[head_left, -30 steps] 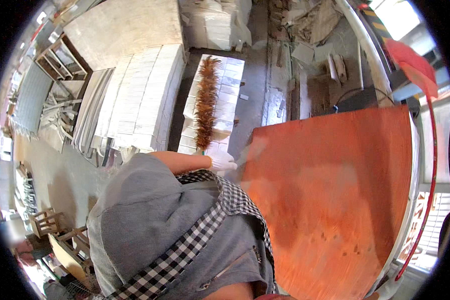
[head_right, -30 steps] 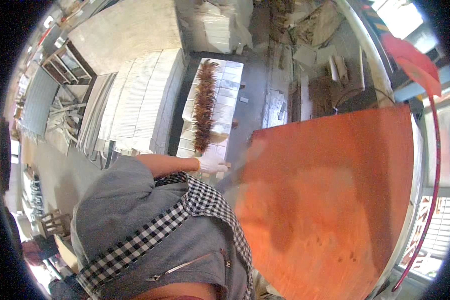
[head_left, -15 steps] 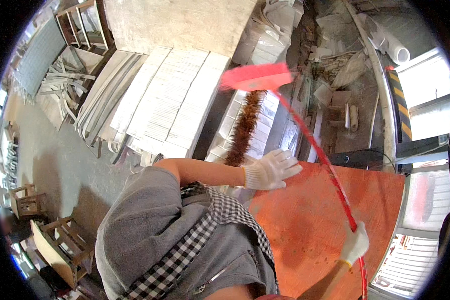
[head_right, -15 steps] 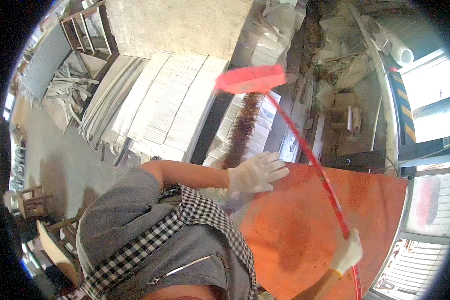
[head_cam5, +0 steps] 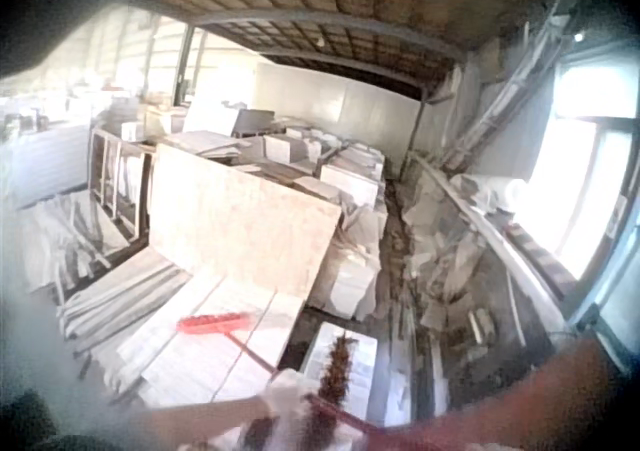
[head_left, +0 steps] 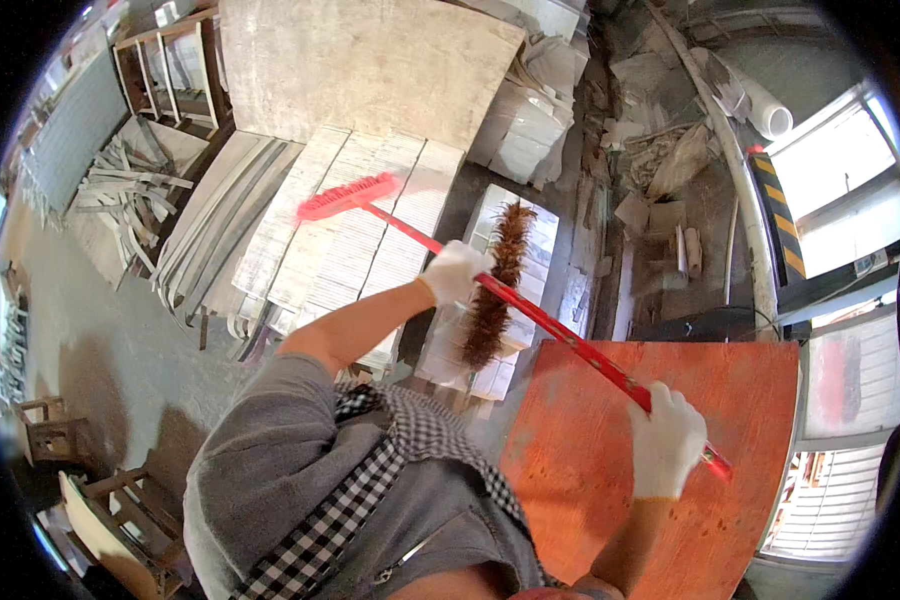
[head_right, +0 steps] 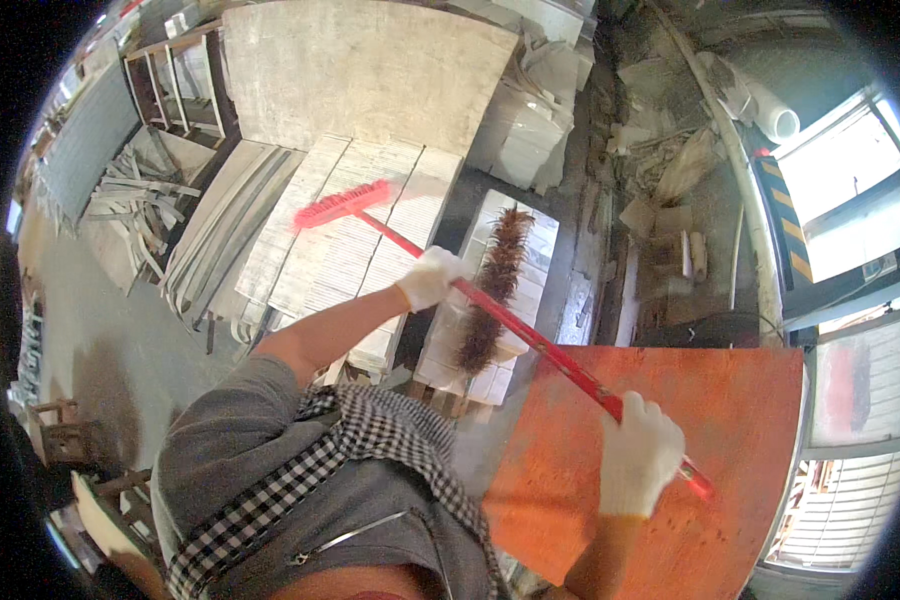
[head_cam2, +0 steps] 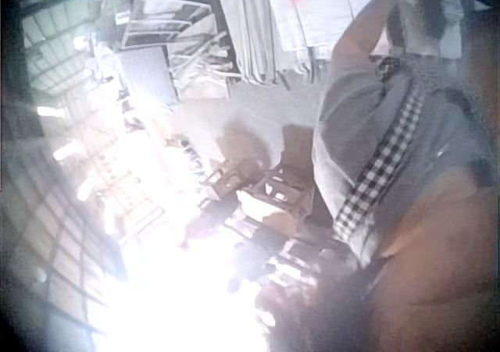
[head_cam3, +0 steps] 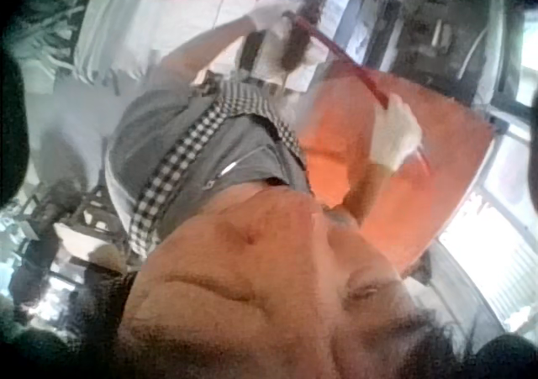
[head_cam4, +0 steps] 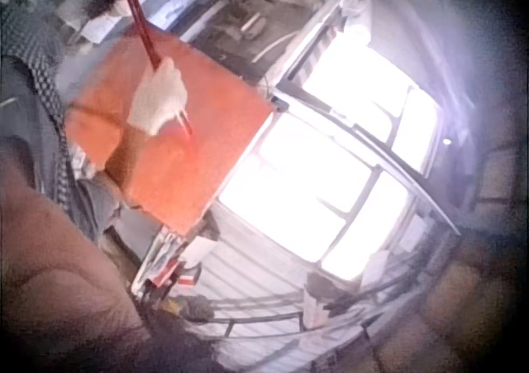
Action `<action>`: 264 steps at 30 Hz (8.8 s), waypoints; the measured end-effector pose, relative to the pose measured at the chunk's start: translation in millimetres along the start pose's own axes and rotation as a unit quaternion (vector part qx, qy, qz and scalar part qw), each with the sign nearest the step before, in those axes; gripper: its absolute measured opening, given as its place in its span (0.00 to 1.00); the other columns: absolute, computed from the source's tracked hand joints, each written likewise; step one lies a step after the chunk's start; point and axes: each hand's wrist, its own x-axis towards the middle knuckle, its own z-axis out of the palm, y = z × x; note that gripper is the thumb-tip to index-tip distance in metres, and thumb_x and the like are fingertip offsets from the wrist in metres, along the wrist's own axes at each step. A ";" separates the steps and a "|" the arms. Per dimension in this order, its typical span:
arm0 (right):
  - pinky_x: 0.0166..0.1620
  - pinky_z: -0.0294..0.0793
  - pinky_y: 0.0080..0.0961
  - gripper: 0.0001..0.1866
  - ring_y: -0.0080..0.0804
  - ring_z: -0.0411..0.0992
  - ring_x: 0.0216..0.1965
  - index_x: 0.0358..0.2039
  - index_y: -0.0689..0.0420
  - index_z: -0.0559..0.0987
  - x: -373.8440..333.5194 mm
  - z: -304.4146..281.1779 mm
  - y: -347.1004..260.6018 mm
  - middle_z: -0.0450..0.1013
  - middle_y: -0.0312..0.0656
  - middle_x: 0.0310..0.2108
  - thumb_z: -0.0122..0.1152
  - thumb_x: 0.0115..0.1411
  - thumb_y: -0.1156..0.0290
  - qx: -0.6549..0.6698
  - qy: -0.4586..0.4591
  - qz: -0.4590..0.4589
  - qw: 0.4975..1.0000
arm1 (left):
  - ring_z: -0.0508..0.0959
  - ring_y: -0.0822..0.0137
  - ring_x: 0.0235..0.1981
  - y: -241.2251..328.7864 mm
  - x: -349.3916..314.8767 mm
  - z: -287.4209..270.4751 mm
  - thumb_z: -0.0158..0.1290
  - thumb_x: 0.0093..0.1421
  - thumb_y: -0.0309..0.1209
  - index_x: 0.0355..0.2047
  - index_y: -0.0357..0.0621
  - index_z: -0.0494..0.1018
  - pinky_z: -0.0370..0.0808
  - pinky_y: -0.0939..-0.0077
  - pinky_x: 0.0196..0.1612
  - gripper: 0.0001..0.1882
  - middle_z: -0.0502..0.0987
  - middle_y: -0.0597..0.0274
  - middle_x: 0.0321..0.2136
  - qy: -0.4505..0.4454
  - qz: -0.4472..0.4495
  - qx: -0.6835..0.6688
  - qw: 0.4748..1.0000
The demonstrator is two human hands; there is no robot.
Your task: The person stacks white rectangular tiles on the floor, then moves to a table to pick up more tiles and place them on a stack. The person also uses a red broom to sweep dust off the stacked tiles.
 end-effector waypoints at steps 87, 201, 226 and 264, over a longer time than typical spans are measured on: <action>0.30 0.74 0.42 0.22 0.51 0.76 0.28 0.53 0.47 0.73 -155.1 -238.8 -458.3 0.75 0.49 0.29 0.57 0.56 0.68 0.120 -0.254 0.247 0.927 | 0.76 0.48 0.29 -111.1 -207.4 -94.9 0.59 0.44 0.27 0.24 0.45 0.72 0.72 0.55 0.36 0.08 0.74 0.53 0.22 0.021 0.225 -0.155 0.962; 0.40 0.75 0.39 0.25 0.48 0.77 0.40 0.59 0.57 0.74 -561.7 -483.1 -618.5 0.76 0.55 0.44 0.59 0.60 0.71 0.176 -0.218 0.237 0.930 | 0.78 0.51 0.29 63.3 -640.5 -304.4 0.59 0.49 0.33 0.22 0.49 0.72 0.71 0.54 0.35 0.07 0.76 0.59 0.20 -0.151 0.275 -0.127 0.941; 0.35 0.73 0.35 0.23 0.46 0.73 0.33 0.52 0.51 0.78 -469.4 -439.1 -611.3 0.69 0.48 0.39 0.62 0.53 0.72 0.226 -0.232 0.106 0.940 | 0.77 0.52 0.28 -14.0 -639.5 -262.0 0.63 0.46 0.33 0.23 0.49 0.70 0.69 0.57 0.36 0.11 0.75 0.61 0.21 -0.192 0.227 -0.119 0.947; 0.30 0.73 0.35 0.25 0.43 0.74 0.25 0.52 0.51 0.78 -464.7 -455.1 -663.9 0.73 0.49 0.32 0.65 0.51 0.73 0.309 -0.205 0.258 0.892 | 0.77 0.53 0.26 -38.3 -704.0 -281.0 0.61 0.45 0.33 0.22 0.52 0.69 0.69 0.57 0.33 0.10 0.74 0.62 0.19 -0.091 0.164 -0.133 0.973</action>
